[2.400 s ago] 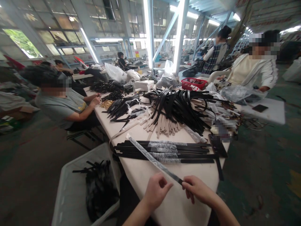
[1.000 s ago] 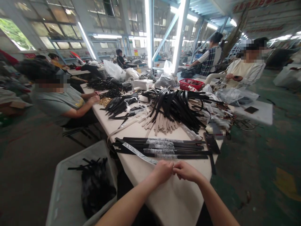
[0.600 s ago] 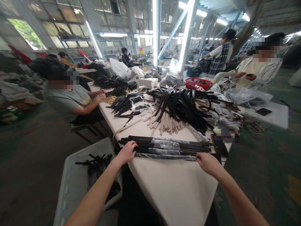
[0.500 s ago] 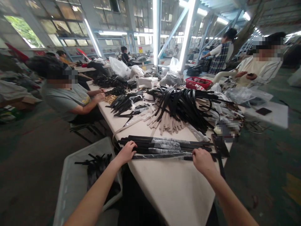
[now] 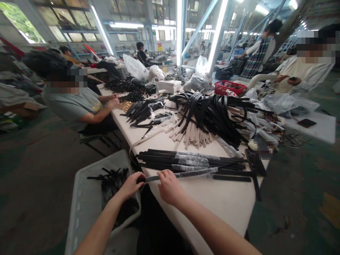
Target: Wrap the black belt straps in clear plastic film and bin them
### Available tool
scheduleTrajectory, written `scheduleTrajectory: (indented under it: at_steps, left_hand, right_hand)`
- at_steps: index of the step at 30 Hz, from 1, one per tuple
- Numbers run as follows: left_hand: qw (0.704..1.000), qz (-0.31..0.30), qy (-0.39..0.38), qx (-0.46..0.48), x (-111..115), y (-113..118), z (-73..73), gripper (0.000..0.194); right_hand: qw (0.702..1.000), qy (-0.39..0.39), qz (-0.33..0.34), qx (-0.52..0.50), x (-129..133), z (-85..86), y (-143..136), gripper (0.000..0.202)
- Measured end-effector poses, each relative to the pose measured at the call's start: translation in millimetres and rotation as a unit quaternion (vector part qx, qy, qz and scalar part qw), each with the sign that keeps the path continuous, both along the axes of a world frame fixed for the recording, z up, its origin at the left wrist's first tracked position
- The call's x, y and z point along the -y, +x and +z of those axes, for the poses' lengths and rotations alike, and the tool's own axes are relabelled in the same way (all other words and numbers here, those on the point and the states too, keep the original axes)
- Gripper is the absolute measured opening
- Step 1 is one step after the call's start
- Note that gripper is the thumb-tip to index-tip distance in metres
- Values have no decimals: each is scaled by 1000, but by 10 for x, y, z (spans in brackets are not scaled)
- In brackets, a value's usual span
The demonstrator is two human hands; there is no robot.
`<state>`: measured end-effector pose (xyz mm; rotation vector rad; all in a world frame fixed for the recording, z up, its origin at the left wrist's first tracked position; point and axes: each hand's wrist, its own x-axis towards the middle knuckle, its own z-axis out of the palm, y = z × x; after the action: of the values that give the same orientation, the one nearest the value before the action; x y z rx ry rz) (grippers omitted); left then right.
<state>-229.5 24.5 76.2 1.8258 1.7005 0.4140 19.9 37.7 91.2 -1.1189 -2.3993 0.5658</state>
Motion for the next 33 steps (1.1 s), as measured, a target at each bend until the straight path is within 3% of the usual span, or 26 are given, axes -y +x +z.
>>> scheduleTrajectory:
  at_steps: [2, 5, 7, 10, 13, 16, 19, 22, 25, 27, 30, 32, 33]
  left_hand:
    - [998, -8, -34, 46, 34, 95, 193, 20]
    - [997, -36, -44, 59, 121, 187, 583, 25]
    - [998, -28, -33, 36, 175, 117, 822, 29]
    - [1000, 21, -22, -2, 218, -234, 1027, 33]
    - [998, 61, -22, -10, 201, -678, 1035, 36]
    - [997, 74, -29, -3, 96, -923, 950, 39]
    - [996, 90, -19, -6, -116, -942, 868, 43]
    - [994, 106, 14, -25, -398, -828, 802, 44]
    - [985, 122, 88, -89, -647, -392, 751, 40]
    - [968, 112, 185, -129, -727, 225, 720, 44]
    - [957, -72, 266, -84, -691, 1532, 648, 62]
    - [941, -213, 256, -65, -625, 2373, 570, 74]
    - [932, -258, 244, -66, -605, 2704, 524, 70]
  right_hand:
    - [999, 13, 23, 28, -14, 21, -327, 61]
    - [995, 28, 53, 86, -59, 41, -596, 40]
    - [990, 27, 59, 122, -107, 65, -547, 25]
    - [989, 33, 6, 142, -218, 149, -111, 27]
    - [983, 33, -54, 172, -358, 270, 541, 35]
    - [970, 1, -86, 227, -468, 353, 1115, 34]
    - [959, -34, -103, 263, -527, 353, 1567, 19]
    - [945, -64, -135, 292, -548, 306, 2014, 22]
    - [927, -81, -179, 318, -537, 274, 2415, 11]
    - [922, -80, -201, 321, -508, 280, 2564, 11]
    - [920, -70, -224, 314, -436, 336, 2570, 15]
    - [926, -55, -225, 297, -380, 394, 2516, 15]
    - [931, -43, -223, 285, -354, 423, 2507, 16]
